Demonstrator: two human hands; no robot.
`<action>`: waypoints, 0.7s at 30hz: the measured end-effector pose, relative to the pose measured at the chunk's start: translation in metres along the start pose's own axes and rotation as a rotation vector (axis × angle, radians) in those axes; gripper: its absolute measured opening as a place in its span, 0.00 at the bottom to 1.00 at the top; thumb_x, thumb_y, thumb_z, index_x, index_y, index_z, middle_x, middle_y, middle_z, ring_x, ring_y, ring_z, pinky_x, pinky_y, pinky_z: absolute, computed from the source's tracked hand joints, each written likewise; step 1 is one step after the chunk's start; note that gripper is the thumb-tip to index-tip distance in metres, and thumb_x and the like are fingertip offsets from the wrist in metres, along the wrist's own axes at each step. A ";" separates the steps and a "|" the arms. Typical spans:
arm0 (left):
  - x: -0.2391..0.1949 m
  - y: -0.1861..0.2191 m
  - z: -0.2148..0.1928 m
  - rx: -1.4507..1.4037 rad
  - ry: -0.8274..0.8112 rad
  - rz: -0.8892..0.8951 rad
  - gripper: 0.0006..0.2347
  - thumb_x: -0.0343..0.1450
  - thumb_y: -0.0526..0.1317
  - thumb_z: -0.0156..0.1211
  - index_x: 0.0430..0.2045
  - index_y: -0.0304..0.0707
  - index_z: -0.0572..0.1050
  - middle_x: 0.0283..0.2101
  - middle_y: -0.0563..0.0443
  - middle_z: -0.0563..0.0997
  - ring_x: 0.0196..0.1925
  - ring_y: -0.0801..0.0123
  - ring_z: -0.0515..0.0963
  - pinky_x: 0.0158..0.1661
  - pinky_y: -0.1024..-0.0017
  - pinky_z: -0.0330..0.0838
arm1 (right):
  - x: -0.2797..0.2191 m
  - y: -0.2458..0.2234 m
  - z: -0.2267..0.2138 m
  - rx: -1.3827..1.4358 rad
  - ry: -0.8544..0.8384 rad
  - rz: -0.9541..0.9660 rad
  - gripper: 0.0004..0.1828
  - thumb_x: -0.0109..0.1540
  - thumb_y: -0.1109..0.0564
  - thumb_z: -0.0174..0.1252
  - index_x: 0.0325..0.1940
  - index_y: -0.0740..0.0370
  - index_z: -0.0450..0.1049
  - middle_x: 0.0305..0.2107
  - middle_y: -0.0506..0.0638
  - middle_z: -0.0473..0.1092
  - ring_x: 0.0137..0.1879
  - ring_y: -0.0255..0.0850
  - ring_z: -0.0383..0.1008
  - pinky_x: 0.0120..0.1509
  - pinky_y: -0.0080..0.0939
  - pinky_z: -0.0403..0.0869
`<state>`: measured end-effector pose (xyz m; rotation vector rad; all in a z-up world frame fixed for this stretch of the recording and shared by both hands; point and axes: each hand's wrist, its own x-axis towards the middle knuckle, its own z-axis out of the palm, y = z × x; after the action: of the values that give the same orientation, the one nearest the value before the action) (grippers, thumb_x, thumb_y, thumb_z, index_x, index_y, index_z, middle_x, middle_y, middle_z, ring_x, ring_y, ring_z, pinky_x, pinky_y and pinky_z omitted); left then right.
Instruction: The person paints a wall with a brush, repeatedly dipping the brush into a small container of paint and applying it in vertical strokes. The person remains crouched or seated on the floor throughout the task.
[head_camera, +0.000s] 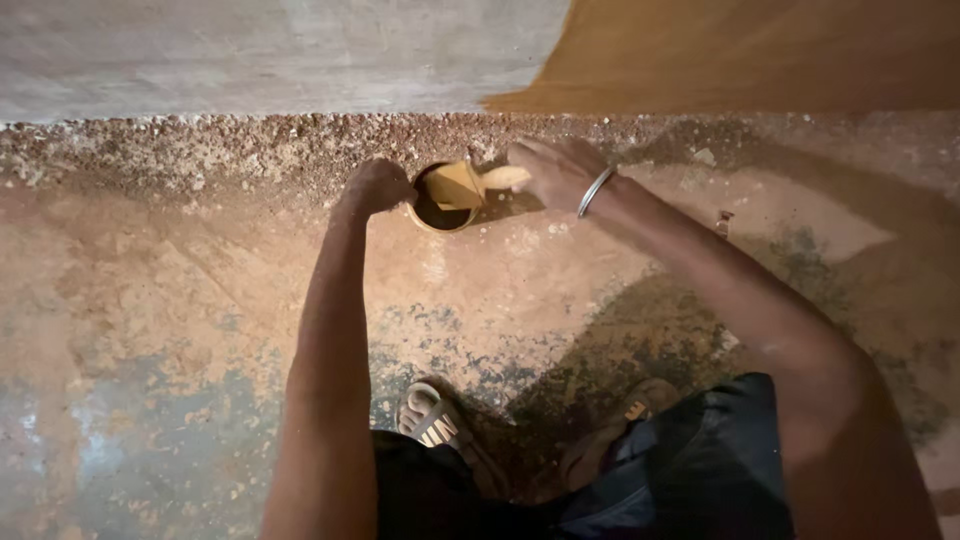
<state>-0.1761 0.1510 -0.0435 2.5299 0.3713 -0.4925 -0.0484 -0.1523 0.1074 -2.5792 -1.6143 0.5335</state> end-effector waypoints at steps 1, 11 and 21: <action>-0.001 -0.001 0.000 -0.011 0.027 0.026 0.11 0.62 0.50 0.68 0.29 0.44 0.86 0.32 0.49 0.86 0.37 0.61 0.83 0.45 0.61 0.77 | 0.000 -0.006 -0.002 -0.041 0.000 -0.028 0.16 0.69 0.53 0.52 0.58 0.62 0.67 0.51 0.54 0.68 0.19 0.41 0.66 0.17 0.39 0.67; 0.016 -0.008 -0.001 -0.002 -0.085 -0.078 0.14 0.65 0.52 0.64 0.29 0.42 0.85 0.34 0.46 0.86 0.37 0.60 0.85 0.43 0.61 0.79 | -0.016 0.009 -0.006 -0.167 0.206 -0.213 0.19 0.57 0.57 0.60 0.52 0.54 0.73 0.30 0.52 0.75 0.27 0.48 0.71 0.26 0.50 0.70; 0.019 -0.025 -0.016 0.050 -0.005 -0.250 0.14 0.62 0.50 0.70 0.32 0.42 0.85 0.42 0.41 0.84 0.44 0.53 0.82 0.47 0.56 0.78 | -0.008 0.139 0.039 0.290 0.190 0.309 0.14 0.65 0.52 0.59 0.54 0.56 0.75 0.31 0.51 0.72 0.31 0.46 0.68 0.33 0.51 0.68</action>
<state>-0.1635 0.1833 -0.0495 2.5421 0.6868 -0.6082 0.0562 -0.2276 0.0416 -2.5731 -1.0043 0.4797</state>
